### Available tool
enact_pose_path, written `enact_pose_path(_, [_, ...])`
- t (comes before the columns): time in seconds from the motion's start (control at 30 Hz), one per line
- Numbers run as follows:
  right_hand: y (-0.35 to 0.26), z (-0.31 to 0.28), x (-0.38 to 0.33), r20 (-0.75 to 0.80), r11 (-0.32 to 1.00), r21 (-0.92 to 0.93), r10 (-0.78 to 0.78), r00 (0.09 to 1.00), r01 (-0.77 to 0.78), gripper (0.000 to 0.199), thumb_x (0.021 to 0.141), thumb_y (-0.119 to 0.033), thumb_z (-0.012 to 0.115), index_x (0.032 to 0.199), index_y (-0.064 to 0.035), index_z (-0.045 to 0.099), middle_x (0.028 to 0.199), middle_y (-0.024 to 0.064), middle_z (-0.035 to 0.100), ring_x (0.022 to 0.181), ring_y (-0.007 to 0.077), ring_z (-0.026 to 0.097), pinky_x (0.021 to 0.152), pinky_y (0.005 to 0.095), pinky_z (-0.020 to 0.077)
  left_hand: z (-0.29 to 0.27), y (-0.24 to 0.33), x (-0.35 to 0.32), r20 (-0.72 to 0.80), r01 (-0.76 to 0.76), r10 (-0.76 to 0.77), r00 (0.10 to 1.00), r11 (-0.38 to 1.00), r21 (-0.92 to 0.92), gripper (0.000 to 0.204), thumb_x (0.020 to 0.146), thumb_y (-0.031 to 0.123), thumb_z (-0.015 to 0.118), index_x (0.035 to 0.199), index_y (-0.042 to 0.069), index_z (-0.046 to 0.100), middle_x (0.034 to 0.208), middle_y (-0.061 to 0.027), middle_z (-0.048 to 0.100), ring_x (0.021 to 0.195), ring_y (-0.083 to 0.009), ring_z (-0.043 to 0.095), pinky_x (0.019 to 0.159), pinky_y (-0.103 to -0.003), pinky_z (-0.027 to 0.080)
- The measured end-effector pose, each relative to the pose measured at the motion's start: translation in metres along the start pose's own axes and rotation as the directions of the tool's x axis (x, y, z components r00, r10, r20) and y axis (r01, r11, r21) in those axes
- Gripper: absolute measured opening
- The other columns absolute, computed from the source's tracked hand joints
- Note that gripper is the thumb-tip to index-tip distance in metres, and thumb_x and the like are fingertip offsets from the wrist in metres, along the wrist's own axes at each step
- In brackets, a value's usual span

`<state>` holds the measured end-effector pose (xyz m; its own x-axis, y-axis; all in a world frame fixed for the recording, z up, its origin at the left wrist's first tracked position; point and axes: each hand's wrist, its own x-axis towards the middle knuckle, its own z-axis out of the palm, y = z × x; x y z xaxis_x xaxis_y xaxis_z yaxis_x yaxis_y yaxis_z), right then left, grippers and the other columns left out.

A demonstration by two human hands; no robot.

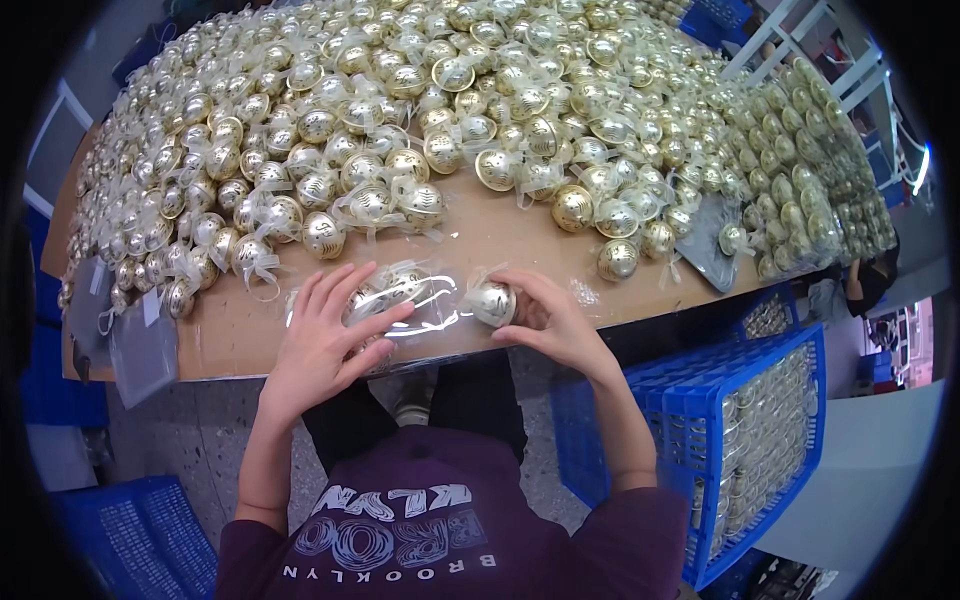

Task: Packaging gold Christmas ornaments into clear plastic bags and stacking them on a factory table.

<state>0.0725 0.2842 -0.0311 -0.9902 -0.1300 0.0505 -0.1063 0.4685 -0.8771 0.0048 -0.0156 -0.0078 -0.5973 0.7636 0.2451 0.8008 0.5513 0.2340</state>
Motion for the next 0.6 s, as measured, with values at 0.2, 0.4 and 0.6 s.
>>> enact_pose_path(0.2, [0.004,0.024,0.012,0.434,0.846,0.494,-0.040,0.900,-0.201,0.050,0.081,0.007,0.065,0.128,0.0012,0.049,0.134,0.0107,0.044,0.107,0.0196,0.057,0.087,0.0283,0.0521,-0.001,0.002,-0.002,0.001,0.022,-0.022,1.000,1.000,-0.007,0.039,0.087,0.039,0.057,0.126,0.035,0.059,0.140,-0.0120,0.041,0.128,-0.0322,0.038,0.108,-0.047,0.026])
enact_pose_path(0.4, [0.016,0.045,0.019,0.287,0.911,0.413,-0.142,0.947,0.012,0.041,0.082,0.006,0.065,0.121,0.0036,0.053,0.117,0.0117,0.056,0.091,0.0149,0.062,0.079,0.0269,0.0534,0.003,0.000,0.002,0.006,-0.042,0.042,0.999,0.999,0.001,0.044,0.088,0.042,0.057,0.131,0.033,0.054,0.143,-0.0140,0.039,0.129,-0.0317,0.038,0.104,-0.050,0.027])
enact_pose_path(0.6, [0.003,0.059,0.025,0.265,0.822,0.545,0.018,0.964,-0.165,0.040,0.079,-0.001,0.071,0.116,0.0023,0.055,0.100,0.0051,0.062,0.084,0.0091,0.060,0.072,0.0231,0.0512,0.007,0.008,0.026,0.053,-0.099,0.104,0.993,0.992,-0.080,0.089,0.066,0.054,0.074,0.142,0.027,0.038,0.133,-0.0220,0.042,0.123,-0.0368,0.041,0.099,-0.052,0.029])
